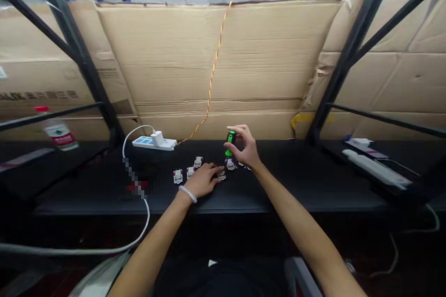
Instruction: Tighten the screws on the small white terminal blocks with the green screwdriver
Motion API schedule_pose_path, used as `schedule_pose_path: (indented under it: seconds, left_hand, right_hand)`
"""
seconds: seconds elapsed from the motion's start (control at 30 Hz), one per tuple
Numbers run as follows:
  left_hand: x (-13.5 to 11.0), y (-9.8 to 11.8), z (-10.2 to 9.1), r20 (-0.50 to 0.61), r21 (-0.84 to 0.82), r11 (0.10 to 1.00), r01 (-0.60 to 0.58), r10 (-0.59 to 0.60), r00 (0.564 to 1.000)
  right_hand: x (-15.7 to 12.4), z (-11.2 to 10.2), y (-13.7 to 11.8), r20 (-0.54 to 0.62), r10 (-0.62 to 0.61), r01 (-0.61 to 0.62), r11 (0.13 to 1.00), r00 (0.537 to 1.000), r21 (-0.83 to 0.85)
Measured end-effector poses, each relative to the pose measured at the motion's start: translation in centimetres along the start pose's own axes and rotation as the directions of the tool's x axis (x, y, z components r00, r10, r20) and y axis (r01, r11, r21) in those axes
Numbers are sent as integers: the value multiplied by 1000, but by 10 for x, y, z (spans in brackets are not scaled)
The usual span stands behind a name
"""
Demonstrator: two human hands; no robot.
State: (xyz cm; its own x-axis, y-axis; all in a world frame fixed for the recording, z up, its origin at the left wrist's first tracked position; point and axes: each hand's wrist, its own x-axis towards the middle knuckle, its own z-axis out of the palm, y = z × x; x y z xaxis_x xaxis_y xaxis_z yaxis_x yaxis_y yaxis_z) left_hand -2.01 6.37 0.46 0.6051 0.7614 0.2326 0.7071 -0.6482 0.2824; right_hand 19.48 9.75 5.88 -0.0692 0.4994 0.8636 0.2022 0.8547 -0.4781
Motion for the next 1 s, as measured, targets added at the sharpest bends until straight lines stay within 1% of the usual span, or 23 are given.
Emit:
schedule_pose_path:
  seconds: [0.07,0.23,0.3,0.4,0.47,0.63,0.7,0.83,0.9,1.0]
  left_hand:
    - [0,-1,0,4,-3,1000,0,0,1000]
    - [0,-2,2,-4,-7,1000,-4,4,1000]
    - [0,-2,2,-3,-10,1000,-6,6,1000]
    - [0,-1,1,6,-3,1000,0,0,1000]
    - [0,-1,1,10,2,1000,1,-1,1000]
    - [1,0,1,5,-6,1000,1,-1,1000]
    - [1,0,1,1,-11,1000,4,-4,1000]
    - [1,-1,2,-1,-7,1000,-1,1,1000]
    - [1,-2,2,0,-6,1000,-2,2,1000]
    - [1,-2,2,-5,-8,1000,-8,8,1000]
  right_hand:
    - [0,1,0,-6,7,-7,1000,1000,0]
    - [0,-3,0,94,3,-11,997,996,79]
    - [0,-4,1,75,3,-8,998,997,62]
    - [1,-4,2,14,10,-10,1000,1000,19]
    - [2,-3,4,5,16,-16,1000,1000,21]
    - [1,-6,2,122,4,-16,995,993,97]
    - [0,-6,1,104,6,-14,997,995,76]
    - [0,-2,0,7,18,-18,999,1000,28]
    - [-1,1,1,14,21,-21,998,1000,51]
    - [-3,3,2,58,11,-17,995,998,98]
